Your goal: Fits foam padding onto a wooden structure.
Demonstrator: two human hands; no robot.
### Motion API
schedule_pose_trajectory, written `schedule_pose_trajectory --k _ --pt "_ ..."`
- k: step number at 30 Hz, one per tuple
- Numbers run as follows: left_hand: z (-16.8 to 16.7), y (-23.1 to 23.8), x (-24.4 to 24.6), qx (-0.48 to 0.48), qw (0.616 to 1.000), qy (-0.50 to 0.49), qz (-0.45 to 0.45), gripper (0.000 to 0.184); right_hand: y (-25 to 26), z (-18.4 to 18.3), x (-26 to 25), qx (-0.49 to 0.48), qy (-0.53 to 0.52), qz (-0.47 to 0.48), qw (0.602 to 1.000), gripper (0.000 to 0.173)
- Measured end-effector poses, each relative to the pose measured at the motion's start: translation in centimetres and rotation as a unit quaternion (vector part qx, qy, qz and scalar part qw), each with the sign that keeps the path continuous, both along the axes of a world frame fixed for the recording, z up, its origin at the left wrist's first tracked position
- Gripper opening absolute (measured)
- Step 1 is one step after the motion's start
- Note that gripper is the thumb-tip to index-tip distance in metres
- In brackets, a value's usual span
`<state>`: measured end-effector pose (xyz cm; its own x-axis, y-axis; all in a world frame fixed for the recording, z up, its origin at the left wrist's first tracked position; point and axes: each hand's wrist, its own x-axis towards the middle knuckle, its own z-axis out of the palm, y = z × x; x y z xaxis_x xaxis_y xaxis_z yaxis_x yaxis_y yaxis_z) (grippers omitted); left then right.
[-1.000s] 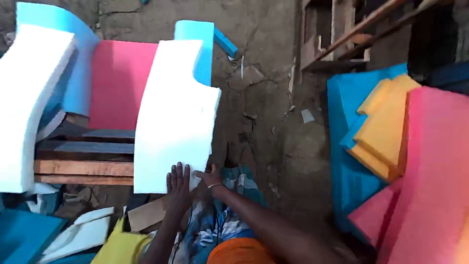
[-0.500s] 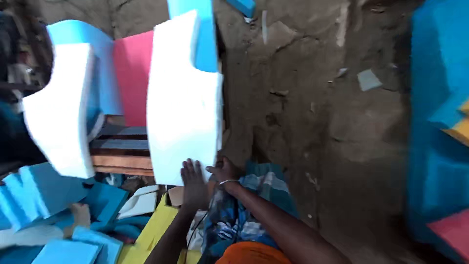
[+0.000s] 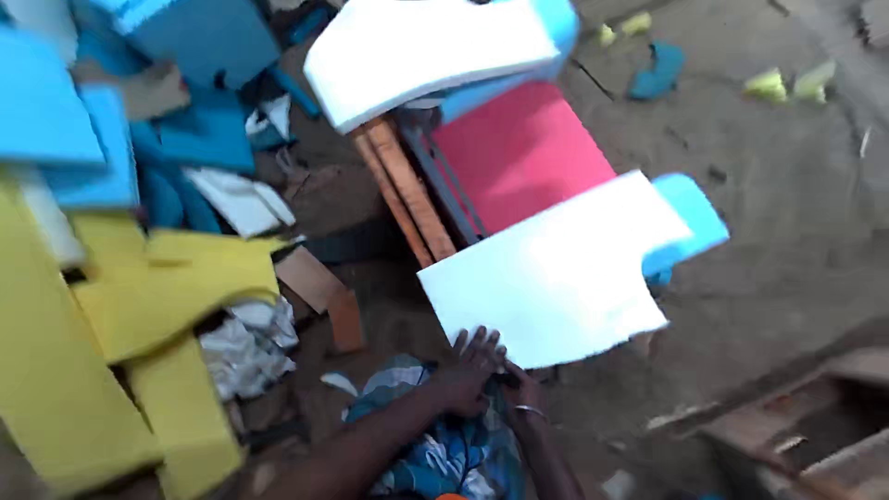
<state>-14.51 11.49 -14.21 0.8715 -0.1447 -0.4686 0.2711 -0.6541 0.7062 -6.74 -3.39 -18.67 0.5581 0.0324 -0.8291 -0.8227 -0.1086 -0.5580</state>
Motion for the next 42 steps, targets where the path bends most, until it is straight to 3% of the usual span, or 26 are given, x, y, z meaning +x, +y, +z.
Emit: schedule_pose_trajectory --k 2,3,5,7,9,14,19,22,26,31,33,35,39,42 --pt "0.7 -0.2 -2.0 -0.109 0.99 -0.031 0.088 0.063 0.8 1.3 0.5 0.0 0.012 0.019 1.0 0.014" --pt "0.9 -0.2 -2.9 -0.152 0.979 -0.036 0.133 0.045 1.6 2.2 0.7 -0.014 0.019 0.028 0.999 0.016" --pt "0.5 0.0 -4.6 -0.227 0.951 -0.015 0.211 0.034 3.4 3.8 0.6 -0.042 0.032 0.036 0.998 0.027" --pt "-0.8 -0.1 -6.1 -0.285 0.914 0.053 0.283 0.037 4.7 4.0 0.5 -0.066 0.028 0.042 0.997 0.05" --pt "-2.2 0.0 -7.2 -0.323 0.877 0.116 0.337 0.05 5.9 3.4 0.3 -0.082 0.02 0.053 0.995 0.06" --pt "-3.6 1.0 -7.0 -0.42 0.788 0.163 0.42 0.086 6.4 2.5 -0.1 -0.15 -0.008 0.159 0.976 0.057" --pt "-4.6 0.8 -3.6 -0.494 0.699 0.175 0.487 0.087 6.5 3.4 0.4 -0.184 0.006 0.214 0.959 0.058" --pt "-4.5 0.6 -2.5 -0.488 0.675 0.194 0.518 0.087 6.7 3.8 0.3 -0.201 -0.008 0.218 0.955 0.052" --pt "-3.8 0.3 -1.8 -0.469 0.67 0.195 0.541 0.063 6.6 3.6 0.5 -0.188 -0.02 0.164 0.968 0.036" --pt "-2.9 -2.0 -0.7 -0.444 0.638 0.173 0.606 0.053 5.2 3.2 1.5 -0.116 -0.01 0.101 0.988 0.023" --pt "-3.3 -3.2 -0.5 -0.436 0.631 0.157 0.622 0.052 3.5 2.4 1.8 -0.071 -0.001 0.111 0.991 0.025" --pt "-3.2 -3.1 -0.4 -0.409 0.647 0.163 0.623 0.051 1.9 0.9 2.0 -0.044 0.001 0.136 0.99 0.03" --pt "-3.9 -3.6 0.0 -0.339 0.687 0.15 0.625 0.05 0.6 0.5 2.4 -0.09 -0.025 0.18 0.979 0.053" --pt "-4.2 -5.0 0.1 -0.419 0.611 0.137 0.657 0.048 1.0 1.1 2.5 -0.135 -0.014 0.191 0.972 0.059"
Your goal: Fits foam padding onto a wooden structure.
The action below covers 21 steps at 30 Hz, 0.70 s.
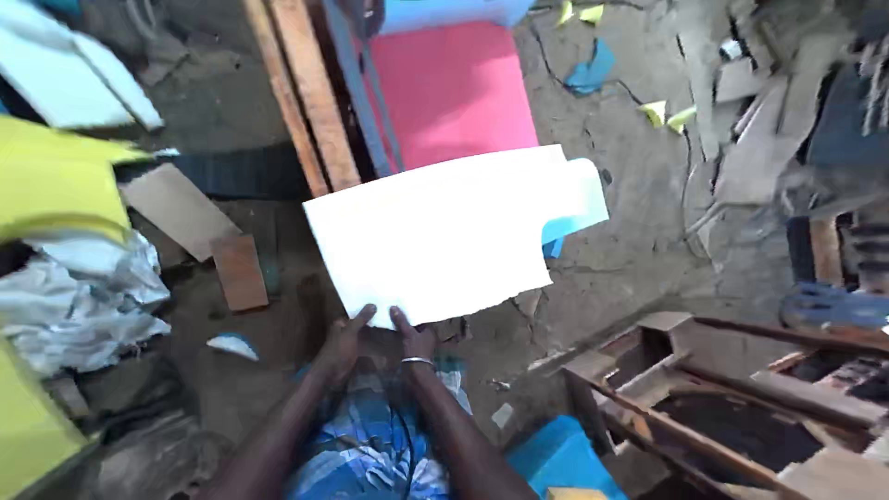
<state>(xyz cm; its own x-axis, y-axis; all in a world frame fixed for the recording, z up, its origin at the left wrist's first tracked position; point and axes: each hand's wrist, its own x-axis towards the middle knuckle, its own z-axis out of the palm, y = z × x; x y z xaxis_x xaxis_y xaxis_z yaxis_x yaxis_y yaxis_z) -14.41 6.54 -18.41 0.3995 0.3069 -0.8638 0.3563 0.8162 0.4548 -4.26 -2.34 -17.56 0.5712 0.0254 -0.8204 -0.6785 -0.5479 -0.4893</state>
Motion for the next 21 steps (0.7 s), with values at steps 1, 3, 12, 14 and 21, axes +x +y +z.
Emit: schedule_pose_trajectory --k 1,3,12,14,21 --pt "0.3 -0.6 0.5 -0.014 1.0 -0.011 0.024 0.045 0.2 0.4 0.3 0.002 0.009 -0.002 1.0 0.059" --pt "1.0 -1.7 2.0 -0.003 0.999 -0.005 0.037 0.041 0.1 0.9 1.0 0.03 0.043 0.0 0.999 0.055" --pt "6.4 -4.0 0.4 0.519 0.768 0.153 -0.343 0.092 -10.2 -4.4 -0.5 0.175 0.094 0.019 0.98 0.043" --pt "5.8 -1.2 0.7 0.636 0.639 0.021 -0.432 0.089 -10.7 -5.4 -1.3 0.204 0.072 -0.055 0.975 0.039" --pt "4.3 -0.5 10.9 0.648 0.45 0.025 -0.615 0.074 -8.9 -5.1 2.4 0.34 -0.068 -0.242 0.906 0.032"
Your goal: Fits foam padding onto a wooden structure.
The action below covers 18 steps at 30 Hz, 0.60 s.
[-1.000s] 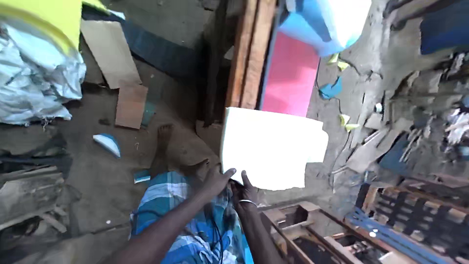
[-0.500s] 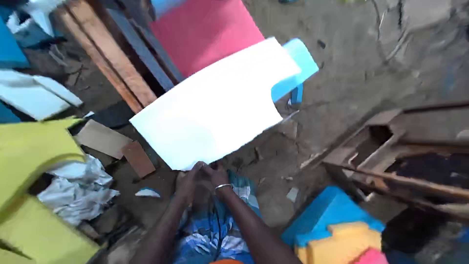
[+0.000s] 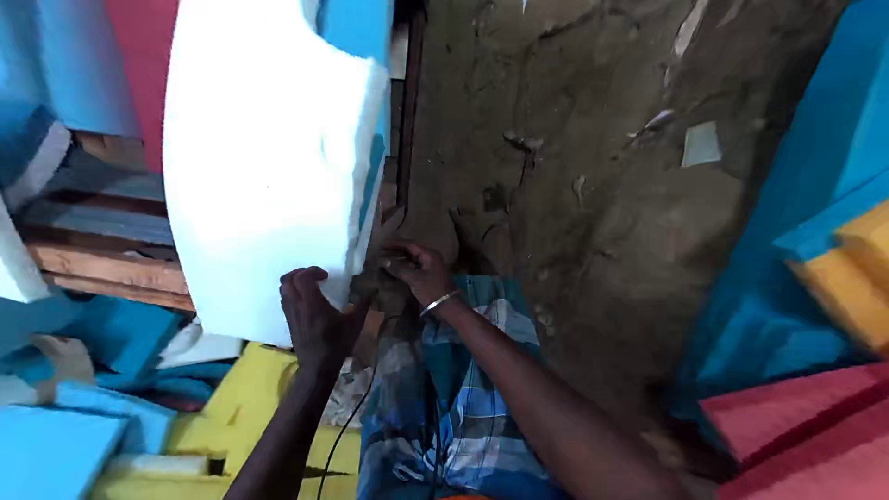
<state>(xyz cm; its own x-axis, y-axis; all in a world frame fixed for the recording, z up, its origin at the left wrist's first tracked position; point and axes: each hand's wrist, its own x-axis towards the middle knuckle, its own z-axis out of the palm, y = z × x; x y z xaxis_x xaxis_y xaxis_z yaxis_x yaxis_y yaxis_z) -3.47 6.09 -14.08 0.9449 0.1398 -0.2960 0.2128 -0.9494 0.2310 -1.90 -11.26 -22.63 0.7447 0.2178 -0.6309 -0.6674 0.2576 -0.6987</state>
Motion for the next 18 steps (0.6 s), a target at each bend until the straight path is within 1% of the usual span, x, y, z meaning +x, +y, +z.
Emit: schedule_pose_trajectory --k 2,4,5,8,11,14,16,18 --pt "-0.6 -0.7 1.4 0.05 0.999 0.018 0.005 0.065 0.4 -0.6 0.7 -0.004 -0.043 0.01 0.999 0.028" --pt "-0.2 -0.4 2.3 0.043 0.998 0.038 0.008 0.053 0.7 -1.0 1.2 0.004 -0.074 0.04 0.996 0.024" --pt "0.2 0.3 2.5 0.015 0.999 0.05 -0.001 0.049 0.8 -1.2 1.4 0.012 -0.085 0.056 0.995 0.023" --pt "1.4 4.2 3.1 -0.13 0.987 0.09 -0.013 0.043 1.1 -1.5 2.5 0.032 -0.102 0.102 0.989 0.021" --pt "1.0 6.1 3.8 -0.239 0.966 0.098 0.02 0.038 0.9 -2.0 4.0 0.044 -0.127 0.155 0.979 0.023" --pt "0.7 6.6 3.9 -0.295 0.949 0.102 0.054 0.04 1.1 -2.7 4.8 0.04 -0.165 0.185 0.968 0.026" --pt "0.5 6.9 3.8 -0.325 0.938 0.101 0.058 0.039 1.8 -3.1 5.1 0.033 -0.19 0.184 0.964 0.026" --pt "0.3 6.7 3.6 -0.327 0.939 0.095 0.05 0.038 3.1 -3.3 5.3 0.02 -0.21 0.167 0.963 0.023"
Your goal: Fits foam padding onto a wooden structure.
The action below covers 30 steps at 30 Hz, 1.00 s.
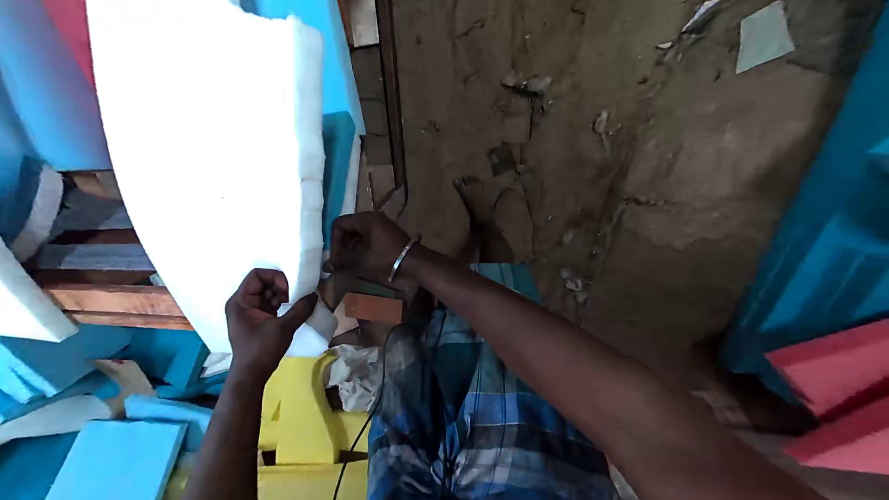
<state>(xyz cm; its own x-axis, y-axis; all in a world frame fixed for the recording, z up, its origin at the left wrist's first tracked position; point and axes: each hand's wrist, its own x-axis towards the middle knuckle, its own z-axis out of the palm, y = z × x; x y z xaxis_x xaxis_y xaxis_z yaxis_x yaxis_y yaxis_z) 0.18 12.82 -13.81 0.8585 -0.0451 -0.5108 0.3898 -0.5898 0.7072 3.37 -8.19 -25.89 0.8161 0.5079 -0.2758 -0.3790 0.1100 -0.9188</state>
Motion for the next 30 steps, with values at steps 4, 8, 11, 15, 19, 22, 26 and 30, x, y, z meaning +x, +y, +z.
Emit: schedule_pose_trajectory --k 4,8,11,15,19,22,26,30 --pt "-1.1 -1.0 -1.0 0.06 0.995 -0.072 -0.045 0.033 2.0 -0.5 -0.6 -0.026 0.013 -0.061 0.998 0.017" --pt "-3.6 -2.8 -3.2 0.19 0.957 -0.187 -0.111 0.052 2.0 -0.4 0.5 -0.047 0.1 -0.006 0.994 0.014" --pt "-3.7 -3.0 -4.6 0.241 0.933 -0.186 -0.193 0.081 0.3 -1.1 1.6 0.05 0.162 0.06 0.984 0.018" --pt "-0.8 -0.1 -1.1 0.213 0.915 -0.199 -0.279 0.059 -4.1 -2.6 -1.6 0.112 0.301 0.016 0.947 0.036" --pt "-4.4 -1.8 3.6 0.197 0.897 -0.304 -0.253 0.066 -5.2 -4.4 -6.3 0.039 0.395 -0.069 0.915 0.041" --pt "-6.8 -4.0 4.3 0.276 0.858 -0.306 -0.306 0.075 -2.7 -5.7 -8.4 0.029 0.433 -0.074 0.898 0.04" --pt "-6.6 -4.7 4.1 0.351 0.827 -0.274 -0.343 0.075 -0.7 -3.9 -7.7 -0.097 0.386 -0.025 0.917 0.045" --pt "-6.8 -5.4 3.8 0.388 0.824 -0.203 -0.359 0.075 -1.9 0.0 -3.5 -0.26 0.281 -0.11 0.917 0.063"
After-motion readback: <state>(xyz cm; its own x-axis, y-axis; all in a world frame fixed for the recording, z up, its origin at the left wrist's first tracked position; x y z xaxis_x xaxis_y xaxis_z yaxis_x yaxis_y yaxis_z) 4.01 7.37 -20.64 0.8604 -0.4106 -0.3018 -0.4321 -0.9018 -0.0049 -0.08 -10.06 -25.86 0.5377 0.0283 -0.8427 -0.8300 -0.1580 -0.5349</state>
